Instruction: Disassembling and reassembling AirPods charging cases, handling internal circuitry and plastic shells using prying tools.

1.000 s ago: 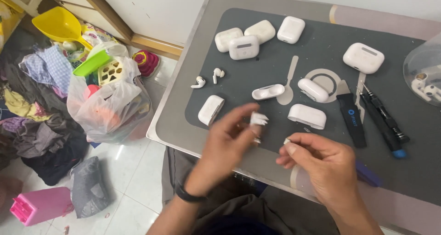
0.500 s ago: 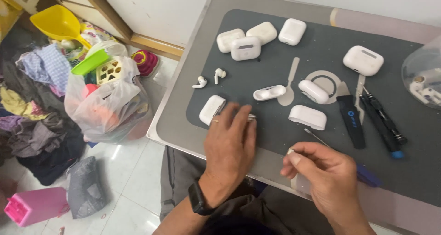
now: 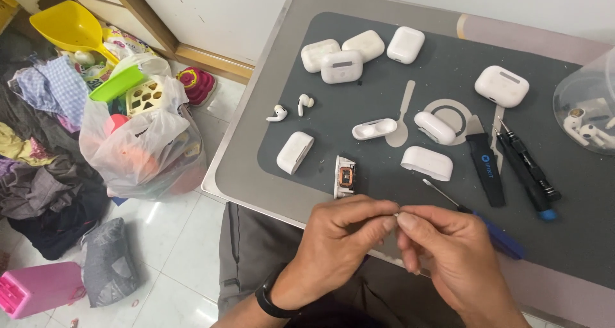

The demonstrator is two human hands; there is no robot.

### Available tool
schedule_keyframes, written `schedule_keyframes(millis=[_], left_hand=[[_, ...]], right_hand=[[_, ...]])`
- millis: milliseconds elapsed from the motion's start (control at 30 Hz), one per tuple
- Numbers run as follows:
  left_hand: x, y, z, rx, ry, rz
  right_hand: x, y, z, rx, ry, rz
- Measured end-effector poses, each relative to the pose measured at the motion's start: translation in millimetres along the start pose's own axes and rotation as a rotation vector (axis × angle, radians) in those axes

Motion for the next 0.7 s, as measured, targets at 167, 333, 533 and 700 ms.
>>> schedule_keyframes(millis=[167,333,533,700], left_hand=[[-1,-4,-8,0.13,-0.08,-0.124],[-2,-2,-10,0.289,-0.225,-0.269],[-4,14,-10,0.479,-0.181,-0.492],[-2,16,-9,0.353,-0.205,-0.357]], right_hand=[[-15,20,-8,-0.375,-0.18,0.082],[-12,28,1,-0.822,-0.046,1.016],[48,50,27,-1.593,-0.169,0.895],[62,66,12,-1.357,-0.086,0.644]])
Point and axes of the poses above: each hand's wrist, its own x-axis towards the middle knuckle, its own z-axis out of the back of the hand, y = z × x, the point moved 1 cm from there along x, towards the middle knuckle, and after that the axes turned 7 degrees about -y, right-handed, at the moved point
